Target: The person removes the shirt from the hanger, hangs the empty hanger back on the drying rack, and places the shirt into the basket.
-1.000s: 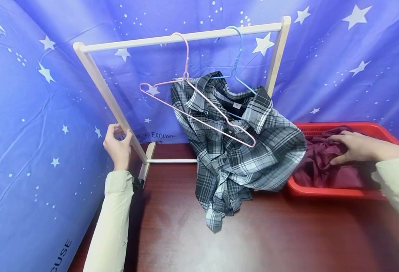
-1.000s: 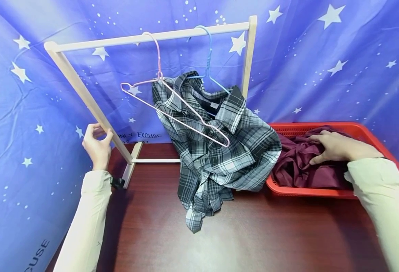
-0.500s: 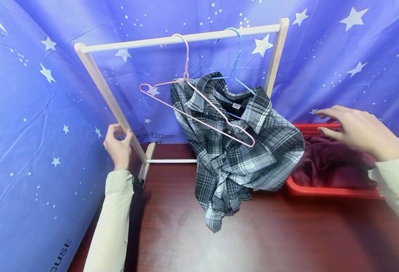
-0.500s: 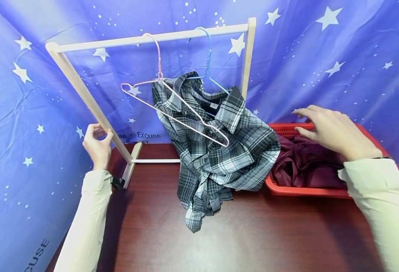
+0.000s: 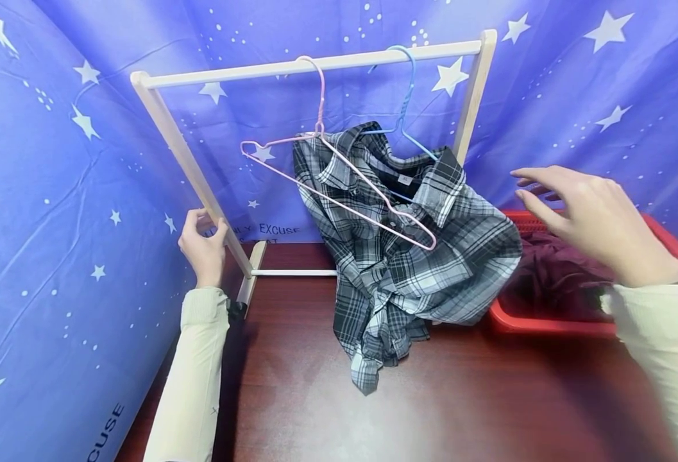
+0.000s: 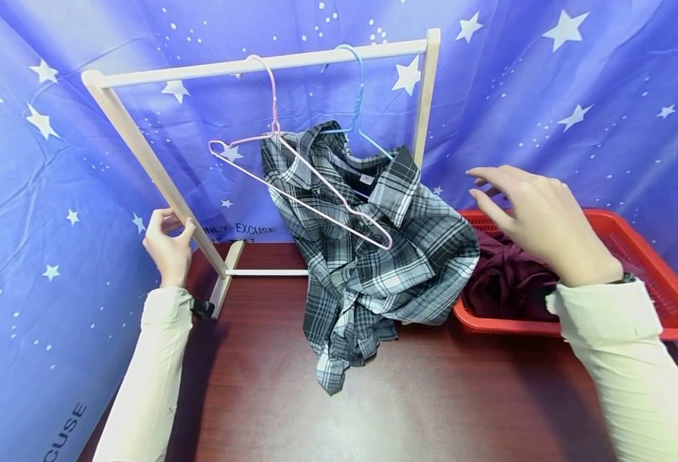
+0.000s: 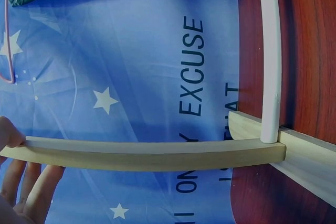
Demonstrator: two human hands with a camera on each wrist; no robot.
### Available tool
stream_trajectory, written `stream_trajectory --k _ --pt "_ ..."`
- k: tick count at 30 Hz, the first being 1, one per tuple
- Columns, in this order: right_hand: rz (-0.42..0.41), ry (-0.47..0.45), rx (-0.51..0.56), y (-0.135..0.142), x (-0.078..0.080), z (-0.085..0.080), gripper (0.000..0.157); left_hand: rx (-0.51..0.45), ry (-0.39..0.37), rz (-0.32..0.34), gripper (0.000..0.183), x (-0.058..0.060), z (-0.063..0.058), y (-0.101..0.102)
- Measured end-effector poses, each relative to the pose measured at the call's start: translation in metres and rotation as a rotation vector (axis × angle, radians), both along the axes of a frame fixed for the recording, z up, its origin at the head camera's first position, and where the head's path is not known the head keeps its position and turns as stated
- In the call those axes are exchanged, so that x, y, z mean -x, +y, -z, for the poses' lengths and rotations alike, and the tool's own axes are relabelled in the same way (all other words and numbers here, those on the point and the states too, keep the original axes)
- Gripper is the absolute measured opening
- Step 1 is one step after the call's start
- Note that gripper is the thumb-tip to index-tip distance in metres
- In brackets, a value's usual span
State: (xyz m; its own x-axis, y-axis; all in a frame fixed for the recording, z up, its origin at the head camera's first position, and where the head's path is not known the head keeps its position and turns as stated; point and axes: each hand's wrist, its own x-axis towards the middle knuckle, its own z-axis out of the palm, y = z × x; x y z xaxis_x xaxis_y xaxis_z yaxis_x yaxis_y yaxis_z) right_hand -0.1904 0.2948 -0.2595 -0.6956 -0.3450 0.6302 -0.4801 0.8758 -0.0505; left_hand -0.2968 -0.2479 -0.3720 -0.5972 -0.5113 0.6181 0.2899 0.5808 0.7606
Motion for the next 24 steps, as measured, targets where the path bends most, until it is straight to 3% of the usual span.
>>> stream_trajectory --k 5,13,24 --pt "-0.033 -0.039 0.035 -0.016 -0.001 -0.001 0.043 -0.006 0.001 0.010 0.021 0.000 0.000 -0.001" --pt "-0.160 0.012 0.136 -0.036 0.006 0.008 0.052 -0.003 -0.001 0.009 0.021 -0.001 0.000 -0.001" --pt "-0.186 0.029 0.158 -0.051 0.016 0.017 0.045 -0.011 0.008 0.014 0.021 0.000 0.001 -0.002"
